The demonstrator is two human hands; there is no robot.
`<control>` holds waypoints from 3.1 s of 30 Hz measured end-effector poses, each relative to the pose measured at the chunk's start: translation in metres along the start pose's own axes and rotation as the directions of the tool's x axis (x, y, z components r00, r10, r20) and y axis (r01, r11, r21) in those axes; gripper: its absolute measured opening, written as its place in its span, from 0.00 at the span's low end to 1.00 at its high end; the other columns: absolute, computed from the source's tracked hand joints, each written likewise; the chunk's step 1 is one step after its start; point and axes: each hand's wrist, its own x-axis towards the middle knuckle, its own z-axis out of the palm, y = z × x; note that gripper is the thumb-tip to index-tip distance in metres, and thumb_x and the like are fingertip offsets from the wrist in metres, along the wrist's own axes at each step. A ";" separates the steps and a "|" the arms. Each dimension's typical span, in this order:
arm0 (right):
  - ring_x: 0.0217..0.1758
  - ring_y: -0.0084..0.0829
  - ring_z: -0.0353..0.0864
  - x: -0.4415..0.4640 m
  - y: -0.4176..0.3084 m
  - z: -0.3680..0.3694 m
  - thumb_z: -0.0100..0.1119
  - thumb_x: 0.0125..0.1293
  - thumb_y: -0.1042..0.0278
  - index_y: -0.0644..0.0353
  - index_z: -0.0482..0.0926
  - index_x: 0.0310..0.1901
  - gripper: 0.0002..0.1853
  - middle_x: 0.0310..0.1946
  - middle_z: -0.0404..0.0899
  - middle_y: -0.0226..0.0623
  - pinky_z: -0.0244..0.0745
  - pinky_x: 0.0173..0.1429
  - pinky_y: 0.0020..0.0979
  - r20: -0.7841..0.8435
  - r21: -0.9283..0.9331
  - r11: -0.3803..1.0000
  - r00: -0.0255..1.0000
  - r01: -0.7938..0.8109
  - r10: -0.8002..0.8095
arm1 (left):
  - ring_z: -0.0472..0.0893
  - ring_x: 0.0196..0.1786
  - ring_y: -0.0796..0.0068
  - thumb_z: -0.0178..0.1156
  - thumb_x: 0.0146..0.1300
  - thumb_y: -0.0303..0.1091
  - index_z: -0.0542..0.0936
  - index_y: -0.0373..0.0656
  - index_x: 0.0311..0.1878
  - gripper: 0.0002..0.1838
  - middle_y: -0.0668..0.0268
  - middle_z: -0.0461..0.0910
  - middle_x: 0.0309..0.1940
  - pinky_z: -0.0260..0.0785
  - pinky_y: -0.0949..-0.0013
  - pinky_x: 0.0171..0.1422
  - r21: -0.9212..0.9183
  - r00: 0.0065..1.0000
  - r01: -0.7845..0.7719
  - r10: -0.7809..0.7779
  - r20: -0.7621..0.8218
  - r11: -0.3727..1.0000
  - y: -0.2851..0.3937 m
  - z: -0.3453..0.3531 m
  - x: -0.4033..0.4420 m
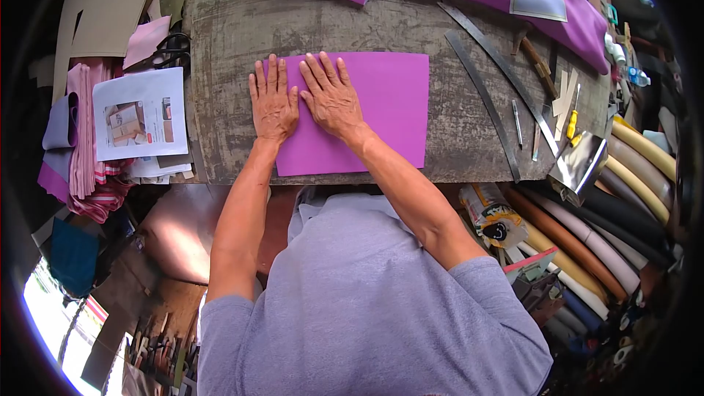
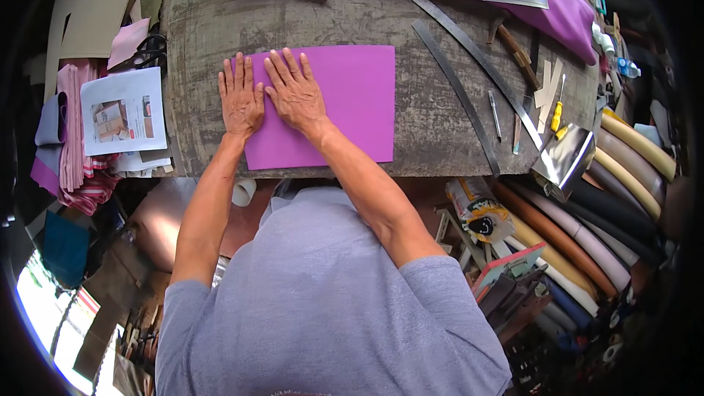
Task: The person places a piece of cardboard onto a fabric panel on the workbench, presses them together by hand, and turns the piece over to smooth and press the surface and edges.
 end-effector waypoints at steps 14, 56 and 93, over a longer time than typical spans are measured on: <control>0.87 0.43 0.34 -0.085 0.026 -0.018 0.42 0.77 0.41 0.64 0.52 0.79 0.41 0.83 0.43 0.44 0.25 0.85 0.53 0.000 -0.042 0.981 0.982 -0.189 0.190 | 0.41 0.85 0.53 0.39 0.78 0.51 0.50 0.48 0.83 0.35 0.63 0.42 0.84 0.31 0.48 0.86 0.003 0.998 0.010 -0.010 -0.061 1.000 0.003 0.003 -0.001; 0.85 0.52 0.40 -0.191 0.057 -0.063 0.49 0.78 0.57 0.58 0.57 0.78 0.32 0.81 0.46 0.50 0.36 0.84 0.56 -0.006 -0.107 0.964 0.970 -0.243 0.244 | 0.38 0.84 0.43 0.39 0.80 0.48 0.51 0.38 0.81 0.34 0.53 0.41 0.84 0.26 0.36 0.83 -0.058 0.974 0.213 -0.216 -0.064 0.975 -0.006 -0.027 -0.140; 0.86 0.44 0.42 -0.087 0.052 -0.033 0.46 0.77 0.49 0.60 0.58 0.78 0.34 0.81 0.51 0.43 0.31 0.85 0.53 -0.012 -0.112 0.989 0.996 -0.094 0.093 | 0.40 0.85 0.48 0.49 0.72 0.56 0.58 0.39 0.79 0.41 0.56 0.44 0.83 0.29 0.39 0.85 -0.155 0.985 -0.142 0.155 0.076 0.978 0.099 0.001 -0.052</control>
